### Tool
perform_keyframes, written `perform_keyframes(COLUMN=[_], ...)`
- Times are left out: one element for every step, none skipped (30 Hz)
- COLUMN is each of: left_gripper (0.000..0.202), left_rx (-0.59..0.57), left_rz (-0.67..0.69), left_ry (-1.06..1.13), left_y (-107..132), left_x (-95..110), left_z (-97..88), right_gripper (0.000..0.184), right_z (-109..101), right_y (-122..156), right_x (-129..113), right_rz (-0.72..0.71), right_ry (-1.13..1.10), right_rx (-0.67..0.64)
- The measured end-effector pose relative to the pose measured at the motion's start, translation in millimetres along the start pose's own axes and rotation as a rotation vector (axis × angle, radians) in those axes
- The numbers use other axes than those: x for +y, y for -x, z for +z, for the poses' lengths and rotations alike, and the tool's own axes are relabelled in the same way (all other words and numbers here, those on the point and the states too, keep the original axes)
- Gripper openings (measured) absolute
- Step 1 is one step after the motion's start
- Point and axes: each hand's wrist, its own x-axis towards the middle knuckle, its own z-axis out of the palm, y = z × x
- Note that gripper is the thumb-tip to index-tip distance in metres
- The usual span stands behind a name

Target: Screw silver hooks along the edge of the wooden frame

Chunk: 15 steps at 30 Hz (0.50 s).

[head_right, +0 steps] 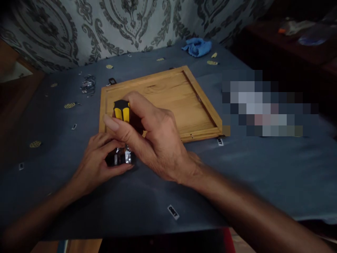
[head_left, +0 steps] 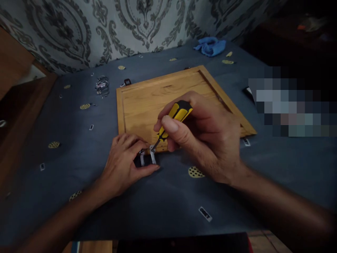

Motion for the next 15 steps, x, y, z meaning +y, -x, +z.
perform_keyframes(left_gripper=[0.035, 0.036, 0.036, 0.036, 0.035, 0.035, 0.035, 0.035, 0.035, 0.035, 0.035, 0.035, 0.034, 0.034, 0.033], left_rx=[-0.003, -0.006, -0.008, -0.007, -0.004, -0.002, 0.002, 0.003, 0.003, 0.002, 0.003, 0.008, 0.013, 0.017, 0.020], left_rz=[-0.002, -0.006, -0.010, -0.012, -0.012, -0.012, -0.010, -0.008, -0.006, -0.004, -0.002, -0.001, 0.001, 0.002, 0.002], left_ry=[0.000, 0.000, 0.001, 0.003, 0.004, 0.005, 0.005, 0.004, 0.002, 0.000, -0.003, -0.005, -0.007, -0.007, -0.006], left_y=[-0.1, -0.2, -0.3, -0.3, -0.2, 0.0, 0.2, 0.5, 0.8, 1.0, 1.2, 1.4, 1.4, 1.4, 1.4], left_x=[0.2, 0.4, 0.5, 0.5, 0.3, 0.0, -0.4, -0.9, -1.4, -1.8, -2.0, -2.0, -1.8, -1.4, -0.8], left_z=[0.0, 0.1, 0.2, 0.3, 0.5, 0.7, 0.9, 1.2, 1.4, 1.6, 1.7, 1.7, 1.7, 1.6, 1.5], right_gripper=[0.039, 0.038, 0.036, 0.033, 0.031, 0.028, 0.025, 0.023, 0.022, 0.021, 0.019, 0.016, 0.011, 0.008, 0.011], right_z=[0.5, 1.1, 1.5, 1.9, 2.1, 2.2, 2.2, 1.9, 1.3, 0.5, -0.6, -2.0, -3.7, -5.5, -7.2], right_y=[-0.1, -0.1, -0.1, -0.1, 0.0, 0.0, -0.1, -0.2, -0.5, -0.9, -1.5, -2.3, -3.2, -4.3, -5.4], right_x=[0.8, 1.8, 2.9, 4.0, 5.0, 6.0, 6.8, 7.2, 7.4, 7.2, 6.7, 6.0, 5.3, 4.7, 4.6], right_rz=[-0.008, -0.013, -0.016, -0.021, -0.027, -0.034, -0.046, -0.059, -0.069, -0.076, -0.079, -0.080, -0.080, -0.076, -0.079], right_ry=[0.011, 0.017, 0.021, 0.022, 0.020, 0.017, 0.010, 0.001, -0.009, -0.023, -0.042, -0.066, -0.092, -0.114, -0.134], right_rx=[0.001, -0.001, -0.006, -0.013, -0.023, -0.039, -0.058, -0.076, -0.094, -0.112, -0.132, -0.157, -0.187, -0.224, -0.262])
